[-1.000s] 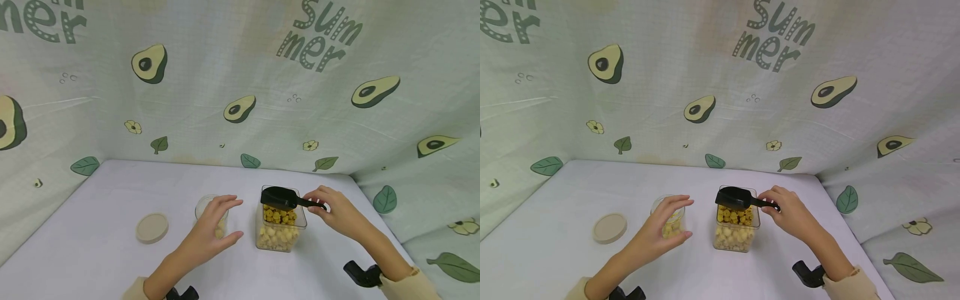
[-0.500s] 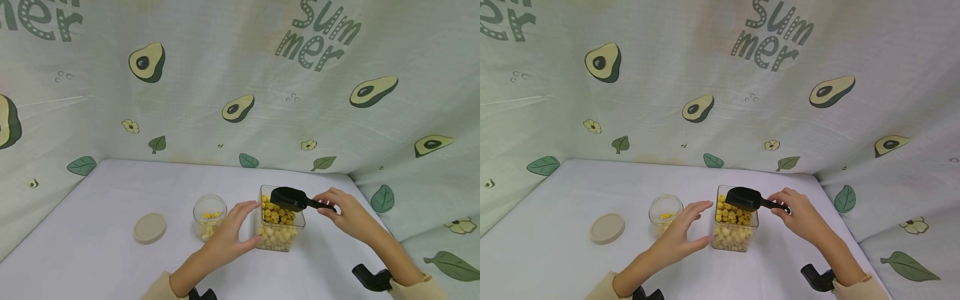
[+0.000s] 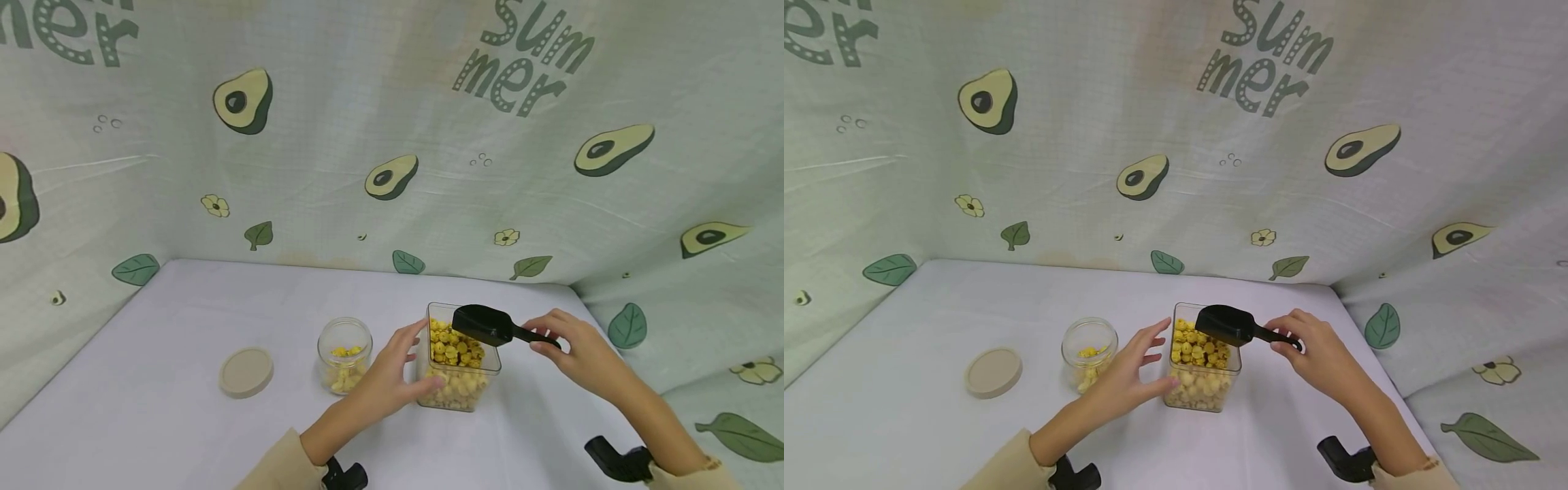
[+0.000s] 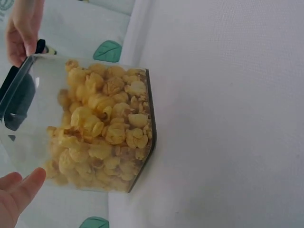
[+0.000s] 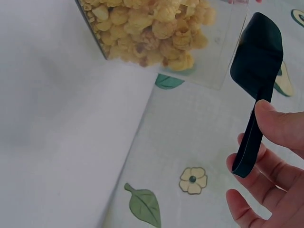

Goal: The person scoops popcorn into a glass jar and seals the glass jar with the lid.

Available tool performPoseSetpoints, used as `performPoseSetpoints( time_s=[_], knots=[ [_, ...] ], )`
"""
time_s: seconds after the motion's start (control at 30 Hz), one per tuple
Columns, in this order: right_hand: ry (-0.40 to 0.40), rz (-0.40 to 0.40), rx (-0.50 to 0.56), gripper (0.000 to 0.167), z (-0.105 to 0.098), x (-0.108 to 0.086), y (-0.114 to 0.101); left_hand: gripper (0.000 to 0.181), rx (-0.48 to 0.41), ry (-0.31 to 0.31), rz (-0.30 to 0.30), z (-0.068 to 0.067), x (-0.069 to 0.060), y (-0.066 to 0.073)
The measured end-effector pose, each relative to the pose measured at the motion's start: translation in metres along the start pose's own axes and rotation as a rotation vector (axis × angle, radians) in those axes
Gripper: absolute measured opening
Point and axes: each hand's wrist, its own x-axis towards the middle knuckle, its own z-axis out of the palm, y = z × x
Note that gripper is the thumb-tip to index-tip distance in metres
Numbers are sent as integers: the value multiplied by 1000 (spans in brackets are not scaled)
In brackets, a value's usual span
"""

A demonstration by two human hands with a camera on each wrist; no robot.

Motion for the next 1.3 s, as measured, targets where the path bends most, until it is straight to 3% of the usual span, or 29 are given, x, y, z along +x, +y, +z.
performPoseSetpoints(
  time_s=[0.3,0.6,0.83,1.03,1.3],
  knots=[
    [29,-19,-17,35,-5,-2,3,76,-184,22,-39,4,12,-16],
    [27,-79,-72,38,-14,-1,6,73,-205,31,-34,4,14,-19],
    [42,-174,-173,39,-21,7,2,73,-219,27,-60,5,13,-19],
    [-28,-148,-295,30,-30,18,-10,72,-235,32,-70,6,13,-20],
    [-188,-94,-422,22,-42,35,-35,71,-248,38,-65,7,13,-21]
  ],
)
